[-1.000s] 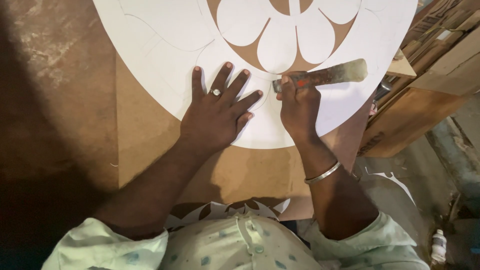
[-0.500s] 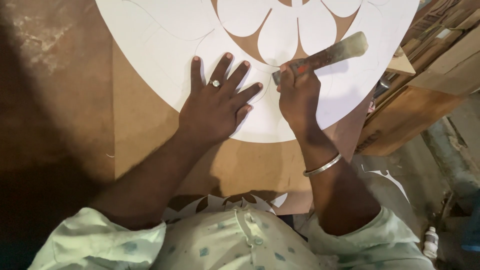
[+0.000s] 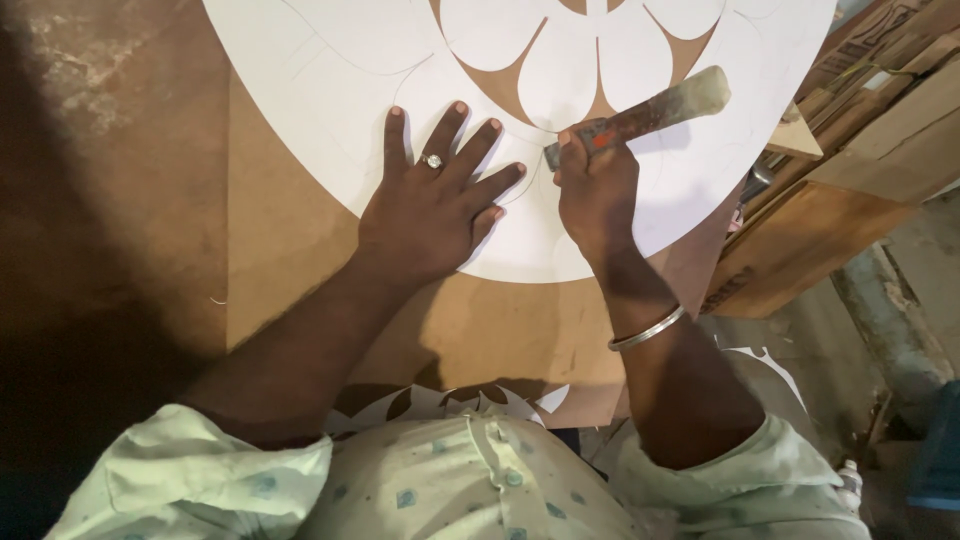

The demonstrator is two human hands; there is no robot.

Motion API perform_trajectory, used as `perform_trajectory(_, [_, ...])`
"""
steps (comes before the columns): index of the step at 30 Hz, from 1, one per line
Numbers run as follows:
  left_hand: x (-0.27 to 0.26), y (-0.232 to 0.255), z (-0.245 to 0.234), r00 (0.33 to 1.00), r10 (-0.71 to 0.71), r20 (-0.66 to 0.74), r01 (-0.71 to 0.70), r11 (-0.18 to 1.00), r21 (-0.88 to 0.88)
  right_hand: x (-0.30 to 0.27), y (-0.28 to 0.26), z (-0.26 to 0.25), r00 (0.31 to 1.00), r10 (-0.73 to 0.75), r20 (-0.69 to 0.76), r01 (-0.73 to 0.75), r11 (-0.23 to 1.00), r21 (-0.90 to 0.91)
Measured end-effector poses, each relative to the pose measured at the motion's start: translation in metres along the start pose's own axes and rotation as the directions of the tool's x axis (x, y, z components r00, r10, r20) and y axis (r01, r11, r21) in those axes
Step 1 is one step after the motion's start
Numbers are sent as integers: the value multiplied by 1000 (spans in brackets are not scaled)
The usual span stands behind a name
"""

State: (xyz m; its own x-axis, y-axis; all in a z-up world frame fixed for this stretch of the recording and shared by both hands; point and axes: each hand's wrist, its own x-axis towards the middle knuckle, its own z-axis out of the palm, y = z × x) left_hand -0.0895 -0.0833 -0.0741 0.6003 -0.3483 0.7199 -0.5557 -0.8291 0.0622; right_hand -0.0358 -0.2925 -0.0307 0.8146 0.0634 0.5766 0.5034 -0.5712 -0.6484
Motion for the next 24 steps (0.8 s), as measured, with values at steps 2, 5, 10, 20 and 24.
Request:
perform_trajectory(2, [0,0,0,1000,-2,16,2,1000,8,0,2,-1,1000,-18,7,18,1000,-22])
perform_trajectory(5, [0,-1,3,999,-11,35,10,1000,21,0,6,-3,998,-43,39,45,997,-67])
perform_trajectory(10, [-1,-1,5,999,-17,49,15,1000,25,0,4,-1,999,-17,32,18,1000,-8])
perform_trajectory(20, [-2,-1,4,999,-10,38,9,999,34,-3,-5,-3,998,27,54,-21,995,-97])
perform_trajectory(24, [-2,0,3,999,-13,40,12,999,36,-4,-4,-4,998,39,56,-35,997,-73])
